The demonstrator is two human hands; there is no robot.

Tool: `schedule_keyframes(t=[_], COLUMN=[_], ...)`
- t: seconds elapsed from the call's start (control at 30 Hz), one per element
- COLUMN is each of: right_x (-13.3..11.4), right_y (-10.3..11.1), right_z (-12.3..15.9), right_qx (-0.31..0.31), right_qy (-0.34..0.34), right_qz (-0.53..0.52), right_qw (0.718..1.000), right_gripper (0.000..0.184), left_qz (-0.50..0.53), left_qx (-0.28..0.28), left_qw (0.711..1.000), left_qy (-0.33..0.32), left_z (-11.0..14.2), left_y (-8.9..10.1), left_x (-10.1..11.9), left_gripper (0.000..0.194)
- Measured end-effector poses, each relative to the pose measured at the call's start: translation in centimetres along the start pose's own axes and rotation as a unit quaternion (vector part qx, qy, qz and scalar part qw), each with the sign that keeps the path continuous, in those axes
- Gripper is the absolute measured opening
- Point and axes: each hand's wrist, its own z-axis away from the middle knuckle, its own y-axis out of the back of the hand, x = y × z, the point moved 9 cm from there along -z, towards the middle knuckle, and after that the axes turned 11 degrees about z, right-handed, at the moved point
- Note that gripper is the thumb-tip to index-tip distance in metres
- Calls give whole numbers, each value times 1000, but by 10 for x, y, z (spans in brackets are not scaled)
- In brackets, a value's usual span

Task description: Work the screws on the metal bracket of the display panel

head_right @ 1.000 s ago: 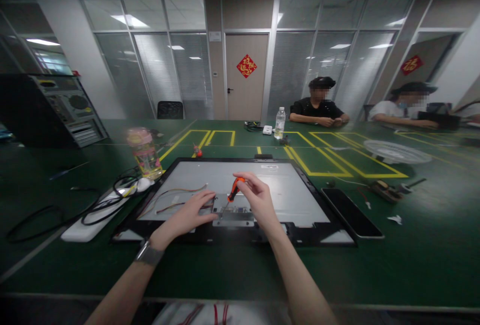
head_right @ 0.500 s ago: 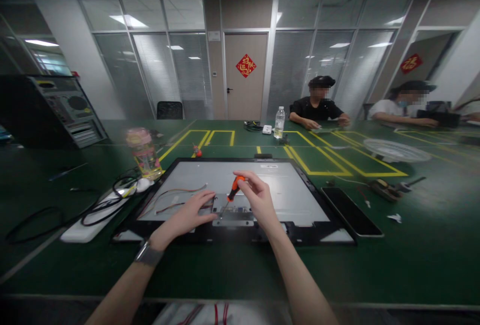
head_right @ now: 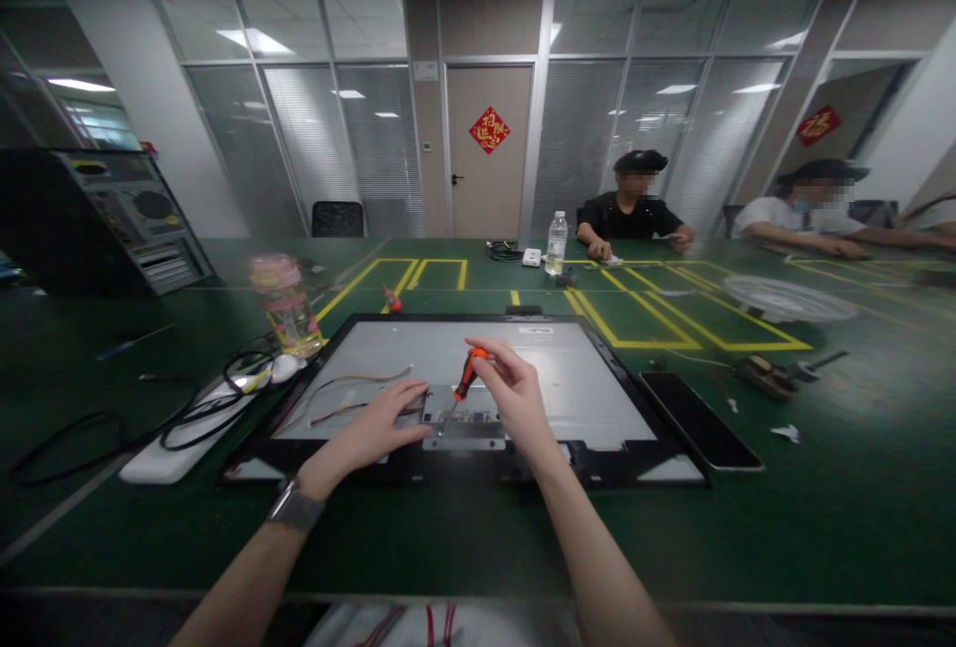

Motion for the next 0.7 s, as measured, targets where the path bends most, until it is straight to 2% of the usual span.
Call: schedule_keyframes(t=[0.23,0.47,0.7], right_x=[-1,-6,-2], right_y=[-5,3,-3], right_z=[1,0,2], right_qx=[-23,21,-13], right_qy=[-6,11,-9], right_qz=[-24,22,-16], right_qw=[999,999,1000], right_gripper=[30,19,28], left_qz=[-4,-13,-9], left_qx=[-4,-5,-6], left_qw=[1000,1000,1000], left_qy=[2,4,8], left_z=[0,0,0], left_y=[0,1,0], left_x=[1,4,3], left_gripper=[60,60,60])
